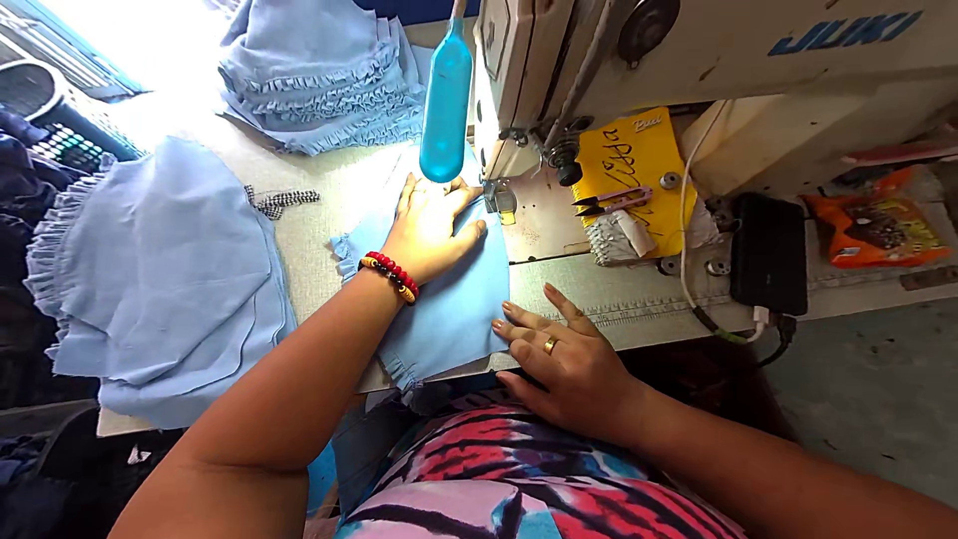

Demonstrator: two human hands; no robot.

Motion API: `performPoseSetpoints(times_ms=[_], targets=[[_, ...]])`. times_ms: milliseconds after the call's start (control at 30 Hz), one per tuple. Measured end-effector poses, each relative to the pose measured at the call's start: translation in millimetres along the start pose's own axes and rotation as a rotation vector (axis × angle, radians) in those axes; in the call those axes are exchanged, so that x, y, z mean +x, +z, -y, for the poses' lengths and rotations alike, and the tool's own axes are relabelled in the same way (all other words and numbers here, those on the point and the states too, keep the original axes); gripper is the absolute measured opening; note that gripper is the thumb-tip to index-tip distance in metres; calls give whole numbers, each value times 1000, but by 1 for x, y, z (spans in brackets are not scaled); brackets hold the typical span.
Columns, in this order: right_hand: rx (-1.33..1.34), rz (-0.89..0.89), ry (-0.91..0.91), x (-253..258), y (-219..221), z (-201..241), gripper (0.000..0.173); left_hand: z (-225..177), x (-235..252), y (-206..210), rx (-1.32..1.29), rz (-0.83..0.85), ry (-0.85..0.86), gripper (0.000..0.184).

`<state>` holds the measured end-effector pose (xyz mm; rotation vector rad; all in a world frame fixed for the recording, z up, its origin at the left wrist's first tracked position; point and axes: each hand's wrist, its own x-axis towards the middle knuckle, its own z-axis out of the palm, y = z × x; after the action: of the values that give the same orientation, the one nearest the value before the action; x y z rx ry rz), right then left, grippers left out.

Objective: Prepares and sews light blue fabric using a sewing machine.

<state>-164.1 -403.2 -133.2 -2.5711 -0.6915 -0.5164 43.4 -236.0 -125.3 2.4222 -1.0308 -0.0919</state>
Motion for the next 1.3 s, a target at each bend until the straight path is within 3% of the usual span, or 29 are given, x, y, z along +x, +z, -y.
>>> performPoseSetpoints(times_ms=[400,467,567,667,767,1000,1167,1300], targets=[[21,7,50,19,2,-22,38,-4,-1,-4,116,89,-12,91],[85,-46,152,17,-15,-35,41,-4,2,-4,128,85,-11,88],[-121,-231,359,0,-69,-79,37,0,6,-6,158,89,-9,83],[-425,-287,661,-27,-120,-138,58,4,11,-6,181,87,10,77],[-429,-235,895,-56,-138,-178,68,6,15,-5,192,73,18,71],[-438,-197,845,-74,-134,-183,57,9,19,-6,200,63,17,60],[-449,-48,852,-65,-133,-176,61,10,19,-7,190,53,61,58],[-417,-160,735,-73,-156,-189,56,9,21,-11,194,80,47,58]])
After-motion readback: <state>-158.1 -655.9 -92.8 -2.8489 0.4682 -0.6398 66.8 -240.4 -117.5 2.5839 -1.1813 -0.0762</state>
